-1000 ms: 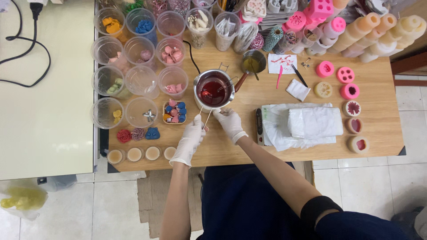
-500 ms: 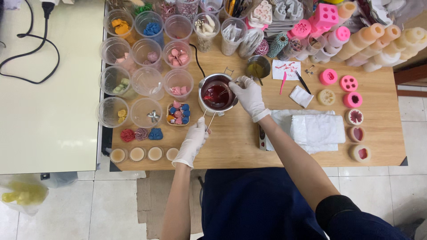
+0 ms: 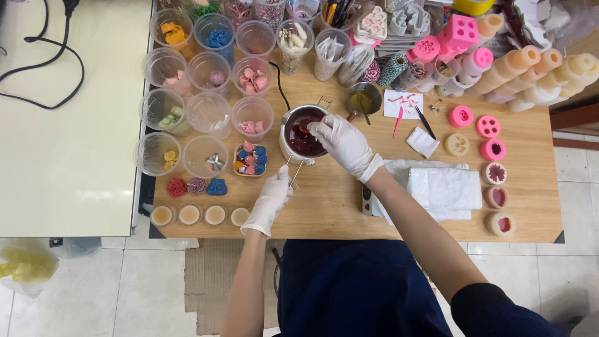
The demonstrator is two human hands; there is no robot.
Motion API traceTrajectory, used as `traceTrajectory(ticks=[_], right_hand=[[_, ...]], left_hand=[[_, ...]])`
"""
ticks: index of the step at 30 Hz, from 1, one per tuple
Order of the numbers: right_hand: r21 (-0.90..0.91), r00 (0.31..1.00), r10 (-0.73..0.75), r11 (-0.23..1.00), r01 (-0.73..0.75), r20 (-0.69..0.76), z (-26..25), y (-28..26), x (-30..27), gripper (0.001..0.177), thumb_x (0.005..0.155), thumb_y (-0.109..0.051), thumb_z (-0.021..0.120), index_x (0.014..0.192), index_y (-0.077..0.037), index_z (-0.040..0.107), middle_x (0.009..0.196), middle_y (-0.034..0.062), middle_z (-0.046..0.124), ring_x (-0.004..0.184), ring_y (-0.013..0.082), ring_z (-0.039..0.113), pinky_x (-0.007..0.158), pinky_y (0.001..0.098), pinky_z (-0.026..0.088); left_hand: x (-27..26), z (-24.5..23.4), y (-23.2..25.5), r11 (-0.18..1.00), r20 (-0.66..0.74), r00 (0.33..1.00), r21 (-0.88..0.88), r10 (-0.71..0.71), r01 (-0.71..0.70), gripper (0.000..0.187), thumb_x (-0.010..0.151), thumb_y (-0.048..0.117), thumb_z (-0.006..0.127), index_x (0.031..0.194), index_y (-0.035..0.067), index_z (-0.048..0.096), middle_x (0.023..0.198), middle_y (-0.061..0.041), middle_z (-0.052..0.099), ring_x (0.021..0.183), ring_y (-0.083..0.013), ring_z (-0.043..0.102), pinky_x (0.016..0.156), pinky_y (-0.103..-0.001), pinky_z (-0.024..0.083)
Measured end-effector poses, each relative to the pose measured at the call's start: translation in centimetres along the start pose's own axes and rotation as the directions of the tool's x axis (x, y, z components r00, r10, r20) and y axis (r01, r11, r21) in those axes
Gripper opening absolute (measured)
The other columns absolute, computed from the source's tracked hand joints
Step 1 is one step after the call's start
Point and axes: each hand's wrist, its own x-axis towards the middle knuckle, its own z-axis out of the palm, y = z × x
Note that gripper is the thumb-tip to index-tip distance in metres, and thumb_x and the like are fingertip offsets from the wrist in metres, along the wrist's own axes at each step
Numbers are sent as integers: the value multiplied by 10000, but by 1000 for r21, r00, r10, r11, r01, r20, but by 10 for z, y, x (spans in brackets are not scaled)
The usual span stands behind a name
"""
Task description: The person prepares decorative wax items by putting on gloves, stirring a pot of melted dark wax, and using tweezers to handle small wax pieces and wicks on a white cloth.
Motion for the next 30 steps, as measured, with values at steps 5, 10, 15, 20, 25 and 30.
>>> traceTrajectory(ticks=[5, 10, 15, 20, 25, 30], right_hand=[[-28, 995, 30, 999, -27, 92, 13, 6, -10, 108, 960, -162, 698, 1056, -121, 727, 879, 70, 619, 846, 271, 651, 730, 386, 556], [15, 994, 78, 997, -79, 79, 10, 8, -12, 95, 975, -170, 688, 1057, -148, 729, 899, 53, 636, 858, 258, 660, 722, 382, 559], [12, 982, -84, 996, 84, 170, 0, 8, -11, 188, 936, -150, 680, 1119, -155, 723, 919, 56, 633, 873, 264, 655, 731, 373, 566], [-13, 981, -25, 1000, 28, 194, 7, 6, -8, 189, 945, -138, 675, 1125, -151, 734, 915, 57, 642, 876, 263, 656, 731, 378, 567], [-141, 990, -19, 989, 38, 139, 5, 1, -2, 130, 946, -171, 698, 1070, -163, 738, 904, 42, 670, 862, 254, 662, 731, 398, 556], [-269, 976, -70, 955, 125, 208, 3, 2, 3, 138, 921, -208, 727, 1054, -176, 741, 861, 23, 673, 806, 247, 647, 691, 388, 527]], left_hand=[[-4, -2, 1, 999, 3, 1000, 37, -4, 4, 638, 1026, 607, 371, 766, 82, 623, 564, 34, 471, 430, -88, 361, 404, -277, 290], [4, -1, -6, 1000, -10, 1000, 6, 16, -16, 634, 1031, 603, 397, 778, 68, 623, 575, 23, 494, 448, -88, 390, 418, -274, 318], [15, 2, -15, 996, -9, 1000, -89, 13, -13, 591, 1038, 586, 433, 809, 67, 598, 606, 10, 531, 468, -87, 420, 430, -280, 326], [13, 3, -13, 1000, -29, 999, -15, 14, -15, 587, 1020, 596, 419, 813, 77, 599, 625, 3, 589, 479, -94, 463, 450, -280, 368], [11, 2, -13, 999, -22, 999, 7, 42, -42, 626, 1029, 601, 403, 786, 64, 615, 606, -5, 559, 472, -106, 454, 453, -289, 372], [4, 3, -5, 999, -24, 999, -2, 45, -45, 614, 1028, 593, 399, 792, 69, 613, 604, 1, 566, 474, -104, 453, 458, -289, 378]])
